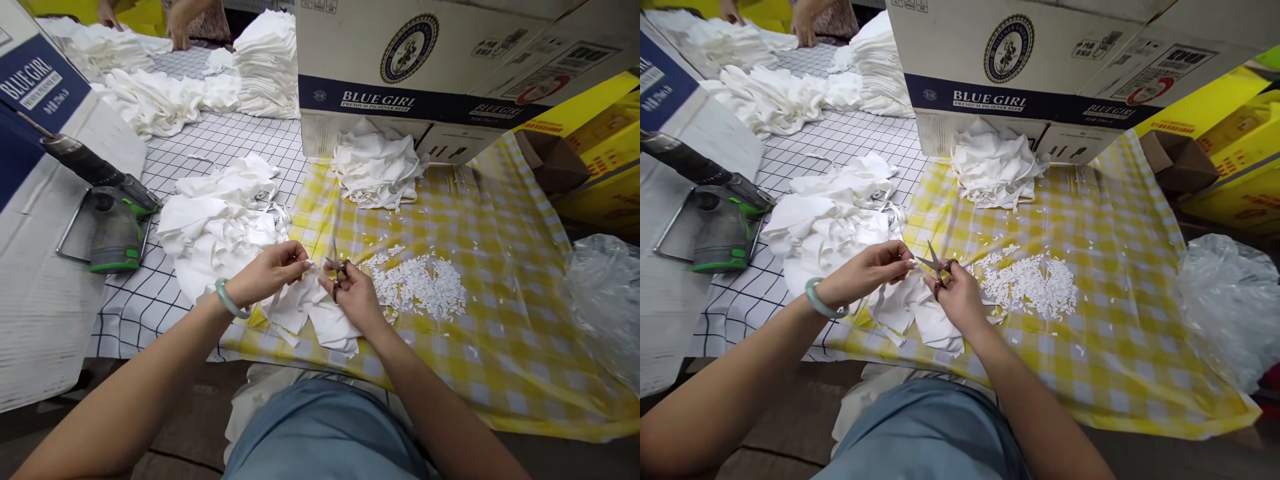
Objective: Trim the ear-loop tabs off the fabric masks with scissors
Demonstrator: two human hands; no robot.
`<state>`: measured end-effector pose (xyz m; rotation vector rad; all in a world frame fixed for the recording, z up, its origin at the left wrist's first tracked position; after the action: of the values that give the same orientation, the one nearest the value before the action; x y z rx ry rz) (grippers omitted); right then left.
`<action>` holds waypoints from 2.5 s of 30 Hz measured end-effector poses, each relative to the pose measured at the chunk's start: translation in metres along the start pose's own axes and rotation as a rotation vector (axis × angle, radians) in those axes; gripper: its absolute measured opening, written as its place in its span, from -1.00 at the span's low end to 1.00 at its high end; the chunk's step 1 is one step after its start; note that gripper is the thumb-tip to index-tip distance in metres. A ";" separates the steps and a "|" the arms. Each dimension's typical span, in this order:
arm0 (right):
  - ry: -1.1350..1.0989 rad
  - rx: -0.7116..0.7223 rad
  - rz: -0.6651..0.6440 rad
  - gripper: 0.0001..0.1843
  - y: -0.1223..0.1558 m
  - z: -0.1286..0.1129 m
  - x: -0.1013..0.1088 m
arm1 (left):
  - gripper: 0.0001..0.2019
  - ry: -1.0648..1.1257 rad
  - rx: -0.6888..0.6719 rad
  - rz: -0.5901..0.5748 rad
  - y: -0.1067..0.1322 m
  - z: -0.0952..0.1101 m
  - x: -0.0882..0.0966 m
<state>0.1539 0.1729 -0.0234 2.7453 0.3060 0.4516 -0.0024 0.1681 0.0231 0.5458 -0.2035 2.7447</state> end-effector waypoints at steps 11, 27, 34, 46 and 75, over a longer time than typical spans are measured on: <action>-0.396 -0.060 -0.351 -0.75 0.016 -0.049 -0.008 | -0.82 -0.148 -0.096 -0.033 0.042 0.043 0.021; -0.426 -0.169 -0.464 -0.54 0.012 -0.035 -0.043 | -0.69 0.296 -0.187 0.482 0.031 0.045 0.005; -0.354 -0.106 -0.324 -0.66 -0.005 -0.032 -0.002 | -0.69 0.184 0.193 0.087 0.046 0.025 0.003; -0.238 -0.057 -0.519 -0.60 0.005 -0.038 -0.032 | -0.71 0.370 -0.156 0.544 0.034 0.047 -0.013; 0.354 0.203 -0.083 -0.50 0.066 -0.012 0.061 | -0.67 0.280 -0.174 0.375 0.014 0.048 -0.082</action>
<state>0.2162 0.1315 0.0282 2.8209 0.5802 0.9320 0.0802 0.1209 0.0334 0.0771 -0.5145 3.0791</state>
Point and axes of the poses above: each hand's wrist, its own y-axis away from the middle knuckle, its own x-axis out of the back of the hand, z = x × y, the point moved 7 cm from there along -y, towards the middle knuckle, and after that the axes turned 15 degrees about -x, right-handed, at the moved point
